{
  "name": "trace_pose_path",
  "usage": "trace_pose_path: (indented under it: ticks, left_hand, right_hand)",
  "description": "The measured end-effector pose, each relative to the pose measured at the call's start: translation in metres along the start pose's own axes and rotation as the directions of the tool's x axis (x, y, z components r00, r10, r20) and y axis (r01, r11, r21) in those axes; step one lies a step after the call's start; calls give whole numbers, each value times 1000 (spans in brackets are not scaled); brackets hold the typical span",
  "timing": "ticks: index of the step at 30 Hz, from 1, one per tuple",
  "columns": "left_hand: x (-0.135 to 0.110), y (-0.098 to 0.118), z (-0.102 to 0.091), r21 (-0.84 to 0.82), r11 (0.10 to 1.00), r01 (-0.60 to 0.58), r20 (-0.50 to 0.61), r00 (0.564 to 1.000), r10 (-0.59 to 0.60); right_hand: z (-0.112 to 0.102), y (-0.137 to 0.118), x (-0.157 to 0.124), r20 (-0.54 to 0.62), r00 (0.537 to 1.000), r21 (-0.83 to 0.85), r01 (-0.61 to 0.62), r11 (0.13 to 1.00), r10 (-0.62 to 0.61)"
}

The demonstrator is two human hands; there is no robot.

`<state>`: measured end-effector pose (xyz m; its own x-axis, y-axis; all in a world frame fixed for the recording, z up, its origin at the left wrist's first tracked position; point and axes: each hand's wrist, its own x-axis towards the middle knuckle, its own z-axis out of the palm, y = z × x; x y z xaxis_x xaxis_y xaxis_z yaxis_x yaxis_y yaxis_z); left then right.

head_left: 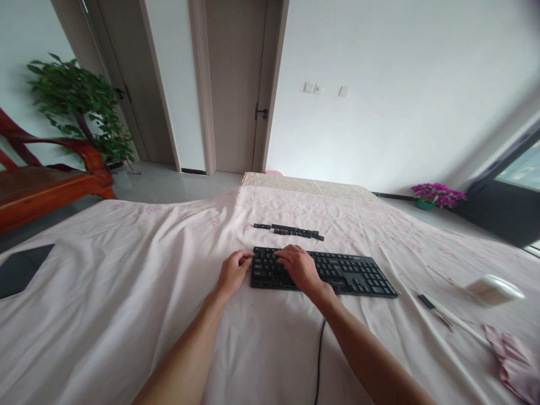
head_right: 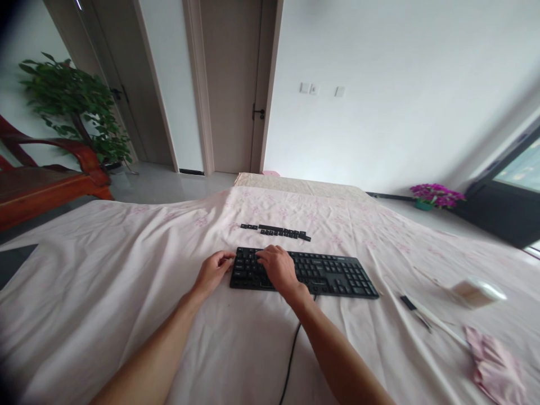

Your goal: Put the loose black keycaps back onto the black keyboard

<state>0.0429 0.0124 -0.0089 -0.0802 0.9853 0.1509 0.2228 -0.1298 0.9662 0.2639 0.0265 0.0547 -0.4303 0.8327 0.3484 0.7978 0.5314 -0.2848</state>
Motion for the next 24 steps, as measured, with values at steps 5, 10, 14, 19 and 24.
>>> trace_pose_path:
  ticks: [5,10,14,19,24]
  left_hand:
    - [-2,1,0,13,1000,-2,-12,1000,2]
    - [-3,3,-1,26,1000,-11,-10,1000,11]
    - [-3,4,0,31,1000,1,-24,1000,0]
    - [-2,4,0,41,999,-2,-19,1000,3]
    - [-2,3,-1,70,997,-24,-16,1000,26]
  right_hand:
    - [-4,-14,-31,-10,1000,-72,17,997,-18]
    - [-1,-22,-35,21,1000,-177,24,984,-21]
    - [0,-23,-37,55,997,-242,59,969,-47]
    - [3,-23,-40,53,995,-277,95,956,-84]
    - [5,-24,-40,65,992,-296,125,947,-111]
